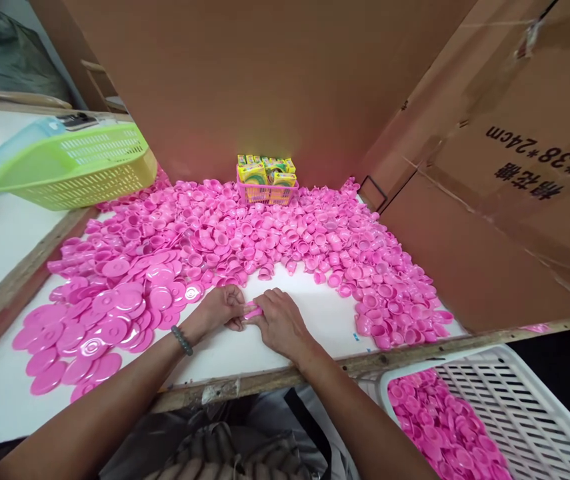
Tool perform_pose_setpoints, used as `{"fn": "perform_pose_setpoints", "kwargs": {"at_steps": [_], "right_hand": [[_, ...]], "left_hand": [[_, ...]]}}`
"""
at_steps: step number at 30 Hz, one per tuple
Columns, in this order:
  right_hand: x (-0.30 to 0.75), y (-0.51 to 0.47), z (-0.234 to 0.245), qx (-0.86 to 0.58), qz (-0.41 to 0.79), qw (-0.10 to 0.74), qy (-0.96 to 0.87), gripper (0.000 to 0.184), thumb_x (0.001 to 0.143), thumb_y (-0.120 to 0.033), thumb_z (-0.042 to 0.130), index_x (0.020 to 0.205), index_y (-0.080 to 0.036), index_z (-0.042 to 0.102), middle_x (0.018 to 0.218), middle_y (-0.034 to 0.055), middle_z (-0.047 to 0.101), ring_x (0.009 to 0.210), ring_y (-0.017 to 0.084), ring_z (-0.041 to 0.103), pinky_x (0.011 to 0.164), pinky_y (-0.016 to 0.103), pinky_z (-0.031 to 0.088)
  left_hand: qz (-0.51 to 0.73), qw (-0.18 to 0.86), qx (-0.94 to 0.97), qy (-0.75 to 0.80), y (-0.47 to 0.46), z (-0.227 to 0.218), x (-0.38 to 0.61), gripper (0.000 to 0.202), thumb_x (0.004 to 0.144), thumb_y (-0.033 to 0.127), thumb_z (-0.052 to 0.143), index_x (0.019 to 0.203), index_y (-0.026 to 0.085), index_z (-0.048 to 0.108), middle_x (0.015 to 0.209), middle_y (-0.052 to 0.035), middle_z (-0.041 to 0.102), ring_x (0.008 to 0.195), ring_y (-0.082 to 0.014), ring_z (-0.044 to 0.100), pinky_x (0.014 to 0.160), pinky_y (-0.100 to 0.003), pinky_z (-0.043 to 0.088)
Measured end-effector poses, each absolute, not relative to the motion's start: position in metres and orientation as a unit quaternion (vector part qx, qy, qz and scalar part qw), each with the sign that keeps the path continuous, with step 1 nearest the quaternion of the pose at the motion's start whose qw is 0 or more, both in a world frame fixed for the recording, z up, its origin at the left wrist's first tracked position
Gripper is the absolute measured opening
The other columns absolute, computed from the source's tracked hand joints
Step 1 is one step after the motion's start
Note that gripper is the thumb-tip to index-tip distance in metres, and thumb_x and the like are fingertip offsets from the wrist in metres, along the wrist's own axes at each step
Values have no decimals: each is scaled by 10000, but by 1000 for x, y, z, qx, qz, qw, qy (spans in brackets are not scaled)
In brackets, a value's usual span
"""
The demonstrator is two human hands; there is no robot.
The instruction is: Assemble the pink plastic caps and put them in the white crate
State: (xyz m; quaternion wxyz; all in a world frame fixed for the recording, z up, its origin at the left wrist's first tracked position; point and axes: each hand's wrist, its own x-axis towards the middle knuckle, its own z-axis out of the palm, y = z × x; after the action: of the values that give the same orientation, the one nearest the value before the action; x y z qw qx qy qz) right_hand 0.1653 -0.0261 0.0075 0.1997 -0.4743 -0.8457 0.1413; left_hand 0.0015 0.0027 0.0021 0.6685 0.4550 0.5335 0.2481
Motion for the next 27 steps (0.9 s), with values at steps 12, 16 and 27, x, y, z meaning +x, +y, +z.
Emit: {"fn": "perform_pose_setpoints", "kwargs": {"at_steps": [12, 16, 27], "right_hand": [[163, -28, 9, -507, 122, 235, -820, 247, 771, -422, 573, 826, -182, 592, 753, 40, 537, 735, 178, 488, 657, 303, 392], [165, -29, 9, -508, 123, 242, -818, 288, 753, -417, 599, 925, -186, 593, 816, 47, 543, 766, 181, 497, 672, 308, 401], [163, -28, 16, -467, 135, 210, -848, 175, 809, -349, 545, 866, -197, 611, 782, 47, 544, 752, 179, 474, 673, 309, 383]], "left_hand": [[286, 681, 474, 479, 2, 1, 1, 354, 545, 262, 746, 727, 144, 465, 466, 50, 541, 370, -81, 509, 366, -175, 410], [298, 677, 481, 470, 1, 2, 2, 370, 529, 262, 752, 726, 152, 458, 454, 63, 517, 366, -78, 486, 353, -173, 384], [273, 658, 471, 520, 3, -2, 7, 302, 585, 191, 690, 720, 171, 421, 453, 45, 556, 372, -115, 531, 389, -224, 453]]}}
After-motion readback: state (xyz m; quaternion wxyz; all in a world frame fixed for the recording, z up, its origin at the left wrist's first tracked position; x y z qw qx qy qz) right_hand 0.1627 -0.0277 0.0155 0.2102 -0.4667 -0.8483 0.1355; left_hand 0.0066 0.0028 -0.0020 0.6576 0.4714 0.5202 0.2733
